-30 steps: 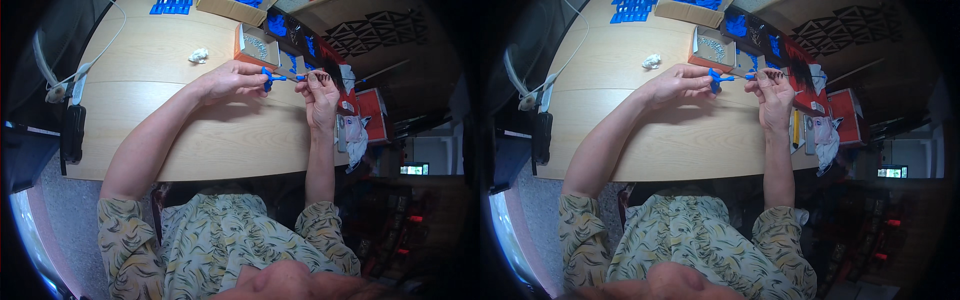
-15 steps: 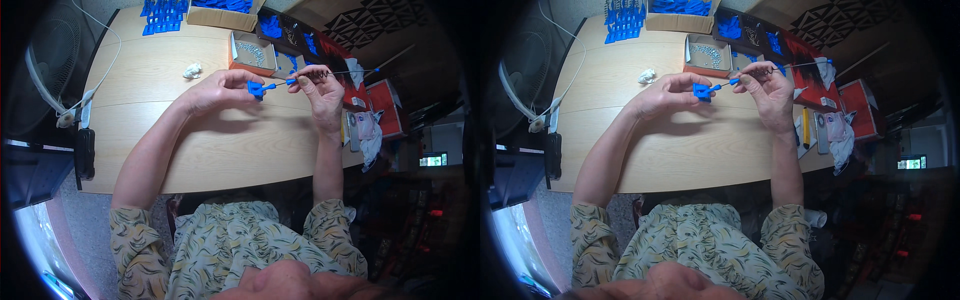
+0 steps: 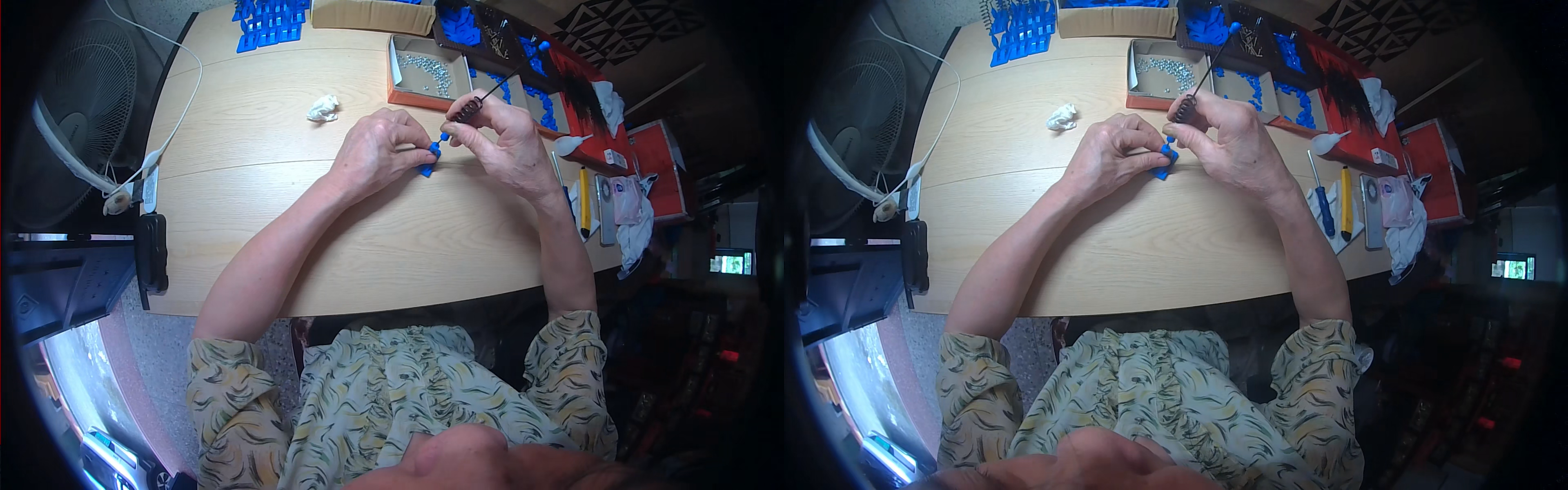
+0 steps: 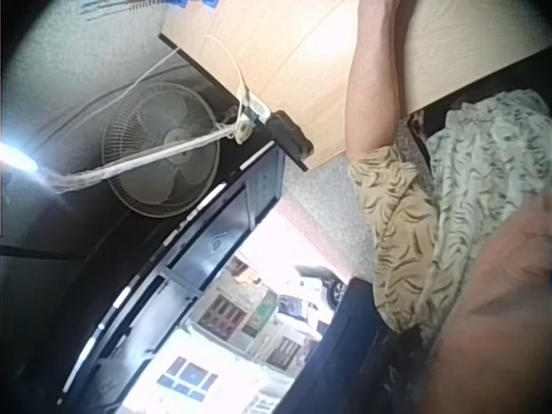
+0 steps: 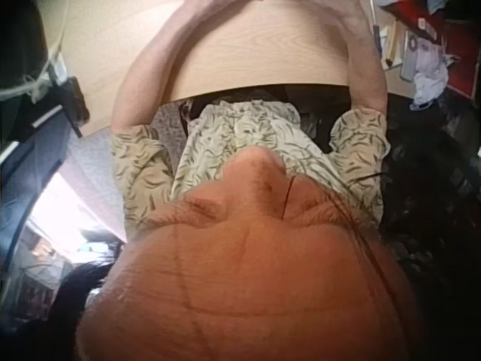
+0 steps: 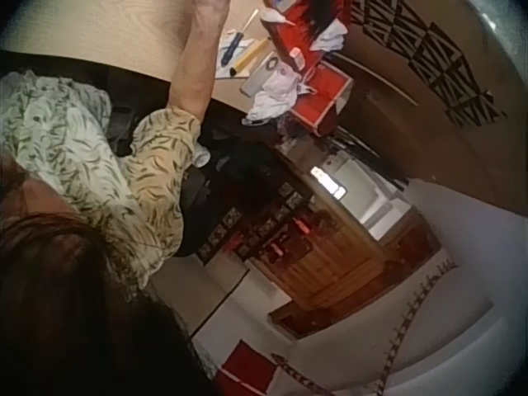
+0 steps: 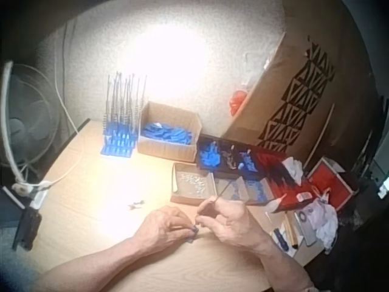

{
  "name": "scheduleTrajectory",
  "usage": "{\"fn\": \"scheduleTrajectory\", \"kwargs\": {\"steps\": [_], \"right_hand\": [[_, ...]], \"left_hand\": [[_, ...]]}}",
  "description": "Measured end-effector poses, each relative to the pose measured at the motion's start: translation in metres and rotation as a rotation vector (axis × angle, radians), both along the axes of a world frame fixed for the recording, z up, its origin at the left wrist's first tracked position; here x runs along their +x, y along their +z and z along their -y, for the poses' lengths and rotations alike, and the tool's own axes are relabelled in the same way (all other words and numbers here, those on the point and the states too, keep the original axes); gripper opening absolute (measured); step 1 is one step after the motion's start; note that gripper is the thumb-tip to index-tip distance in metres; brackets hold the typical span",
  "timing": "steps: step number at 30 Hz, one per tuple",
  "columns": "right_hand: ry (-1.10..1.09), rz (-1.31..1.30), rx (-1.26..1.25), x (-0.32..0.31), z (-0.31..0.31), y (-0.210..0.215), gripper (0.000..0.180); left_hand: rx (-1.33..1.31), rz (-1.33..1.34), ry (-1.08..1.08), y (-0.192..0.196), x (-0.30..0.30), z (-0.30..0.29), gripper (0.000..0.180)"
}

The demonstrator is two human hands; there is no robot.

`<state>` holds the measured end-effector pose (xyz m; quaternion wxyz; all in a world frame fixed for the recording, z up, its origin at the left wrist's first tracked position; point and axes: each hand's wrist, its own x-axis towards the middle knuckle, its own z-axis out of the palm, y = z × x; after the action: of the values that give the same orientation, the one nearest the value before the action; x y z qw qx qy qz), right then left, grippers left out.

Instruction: The person assembles small blue plastic housings by inserting metal springs and electrical wires, then securing them with screws using a screwdriver and applying glue.

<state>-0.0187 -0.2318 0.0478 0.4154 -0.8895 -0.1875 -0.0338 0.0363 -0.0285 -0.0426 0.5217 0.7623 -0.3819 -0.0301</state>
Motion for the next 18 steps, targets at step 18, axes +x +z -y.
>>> {"fn": "scheduleTrajectory", "kwargs": {"steps": [18], "right_hand": [[-0.2, 0.062, 0.005, -0.002, -0.017, -0.006, 0.011]], "left_hand": [[-0.01, 0.064, 0.13, -0.004, -0.004, 0.004, 0.014]]}}
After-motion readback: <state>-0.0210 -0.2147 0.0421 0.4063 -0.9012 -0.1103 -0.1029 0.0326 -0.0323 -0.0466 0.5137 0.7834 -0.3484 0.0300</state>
